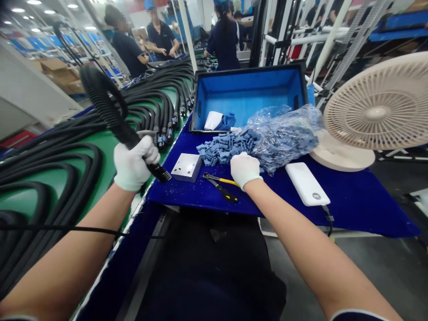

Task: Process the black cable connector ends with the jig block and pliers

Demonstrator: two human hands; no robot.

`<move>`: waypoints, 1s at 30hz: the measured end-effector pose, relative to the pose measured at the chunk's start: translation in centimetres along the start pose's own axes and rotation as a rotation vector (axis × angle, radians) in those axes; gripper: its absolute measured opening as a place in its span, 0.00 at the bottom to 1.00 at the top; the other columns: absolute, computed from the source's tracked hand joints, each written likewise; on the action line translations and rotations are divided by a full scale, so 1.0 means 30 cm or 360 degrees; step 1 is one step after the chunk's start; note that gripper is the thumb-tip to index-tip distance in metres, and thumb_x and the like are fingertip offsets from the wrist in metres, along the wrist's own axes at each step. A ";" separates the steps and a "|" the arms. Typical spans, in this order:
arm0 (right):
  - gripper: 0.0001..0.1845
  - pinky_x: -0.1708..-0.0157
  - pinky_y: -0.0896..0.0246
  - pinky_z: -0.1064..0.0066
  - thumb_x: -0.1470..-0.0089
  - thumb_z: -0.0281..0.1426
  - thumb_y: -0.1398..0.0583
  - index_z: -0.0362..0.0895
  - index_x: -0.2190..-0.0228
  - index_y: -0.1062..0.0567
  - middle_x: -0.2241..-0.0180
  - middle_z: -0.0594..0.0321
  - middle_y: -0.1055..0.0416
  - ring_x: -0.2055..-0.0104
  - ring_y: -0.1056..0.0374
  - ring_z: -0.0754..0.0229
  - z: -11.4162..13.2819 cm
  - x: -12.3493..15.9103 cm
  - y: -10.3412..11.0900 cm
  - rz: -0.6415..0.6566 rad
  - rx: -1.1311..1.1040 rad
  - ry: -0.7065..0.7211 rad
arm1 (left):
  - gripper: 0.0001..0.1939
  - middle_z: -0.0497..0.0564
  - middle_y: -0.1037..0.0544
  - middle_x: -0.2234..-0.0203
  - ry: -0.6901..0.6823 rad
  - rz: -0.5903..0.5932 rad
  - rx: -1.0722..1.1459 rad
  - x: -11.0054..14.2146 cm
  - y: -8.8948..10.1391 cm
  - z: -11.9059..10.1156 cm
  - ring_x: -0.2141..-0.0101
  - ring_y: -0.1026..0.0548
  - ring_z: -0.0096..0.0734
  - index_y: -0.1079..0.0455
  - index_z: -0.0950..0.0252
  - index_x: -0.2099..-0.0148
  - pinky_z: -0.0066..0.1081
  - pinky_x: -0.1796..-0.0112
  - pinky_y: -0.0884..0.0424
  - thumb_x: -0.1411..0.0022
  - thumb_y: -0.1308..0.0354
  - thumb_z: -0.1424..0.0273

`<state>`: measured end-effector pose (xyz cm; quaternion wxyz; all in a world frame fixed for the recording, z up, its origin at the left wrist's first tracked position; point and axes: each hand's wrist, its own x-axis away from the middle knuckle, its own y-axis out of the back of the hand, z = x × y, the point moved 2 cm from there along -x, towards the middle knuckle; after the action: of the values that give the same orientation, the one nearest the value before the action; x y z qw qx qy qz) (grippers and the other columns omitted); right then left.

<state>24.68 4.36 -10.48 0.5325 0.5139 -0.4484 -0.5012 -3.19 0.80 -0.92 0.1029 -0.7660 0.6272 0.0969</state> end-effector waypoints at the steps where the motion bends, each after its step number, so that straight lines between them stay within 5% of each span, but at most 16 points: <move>1: 0.17 0.56 0.35 0.53 0.38 0.32 0.45 0.35 0.58 0.21 0.57 0.37 0.27 0.55 0.25 0.39 0.006 -0.003 0.003 0.0009 0.0015 0.0016 | 0.11 0.39 0.44 0.84 -0.0092 -0.0001 0.0009 -0.035 -0.011 0.005 0.84 0.45 0.19 0.30 0.62 0.58 0.26 0.81 0.43 0.40 0.37 0.63; 7: 0.17 0.55 0.35 0.58 0.38 0.37 0.44 0.38 0.57 0.22 0.62 0.45 0.23 0.58 0.24 0.44 0.001 0.022 0.019 -0.0028 -0.0070 0.0036 | 0.11 0.40 0.38 0.84 -0.0155 0.0054 -0.0018 -0.151 -0.025 0.097 0.86 0.43 0.20 0.29 0.64 0.61 0.27 0.81 0.42 0.45 0.35 0.65; 12: 0.21 0.52 0.35 0.66 0.42 0.33 0.40 0.40 0.48 0.23 0.60 0.54 0.21 0.57 0.25 0.53 0.028 0.057 0.049 -0.0104 -0.0725 0.0373 | 0.11 0.40 0.39 0.85 -0.0083 0.0089 -0.0062 -0.148 -0.015 0.165 0.86 0.43 0.21 0.29 0.64 0.59 0.28 0.81 0.42 0.43 0.38 0.65; 16: 0.17 0.50 0.35 0.67 0.46 0.31 0.37 0.45 0.54 0.18 0.55 0.59 0.21 0.55 0.26 0.55 0.144 0.039 0.083 0.0035 -0.1226 0.0689 | 0.11 0.42 0.35 0.85 -0.0129 -0.0074 -0.0287 -0.145 -0.010 0.175 0.84 0.38 0.24 0.29 0.64 0.59 0.29 0.79 0.39 0.42 0.37 0.65; 19: 0.15 0.53 0.35 0.67 0.47 0.30 0.37 0.44 0.57 0.17 0.59 0.61 0.20 0.59 0.26 0.57 0.271 -0.013 0.090 0.0159 -0.1455 0.0813 | 0.11 0.43 0.32 0.84 -0.0132 0.0005 -0.0376 -0.152 -0.004 0.167 0.82 0.35 0.26 0.29 0.65 0.58 0.30 0.77 0.37 0.41 0.38 0.65; 24: 0.10 0.64 0.40 0.70 0.45 0.35 0.38 0.41 0.68 0.22 0.71 0.64 0.24 0.69 0.33 0.62 0.438 -0.131 0.075 0.0112 -0.1508 0.0829 | 0.13 0.48 0.25 0.76 -0.0114 0.0201 -0.0416 -0.173 0.019 0.152 0.73 0.28 0.29 0.27 0.68 0.56 0.31 0.67 0.31 0.43 0.38 0.66; 30: 0.16 0.70 0.47 0.72 0.47 0.41 0.37 0.40 0.76 0.26 0.78 0.66 0.32 0.74 0.40 0.65 0.510 -0.223 0.033 0.0310 -0.1572 0.0924 | 0.16 0.50 0.24 0.70 -0.0058 0.0190 -0.0326 -0.188 0.035 0.185 0.70 0.28 0.29 0.26 0.69 0.55 0.31 0.65 0.30 0.45 0.37 0.67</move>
<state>8.93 9.48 -8.19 0.8540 0.2771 -0.0422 -0.4382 -5.43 7.44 -4.73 0.0295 -0.7319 0.6564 0.1803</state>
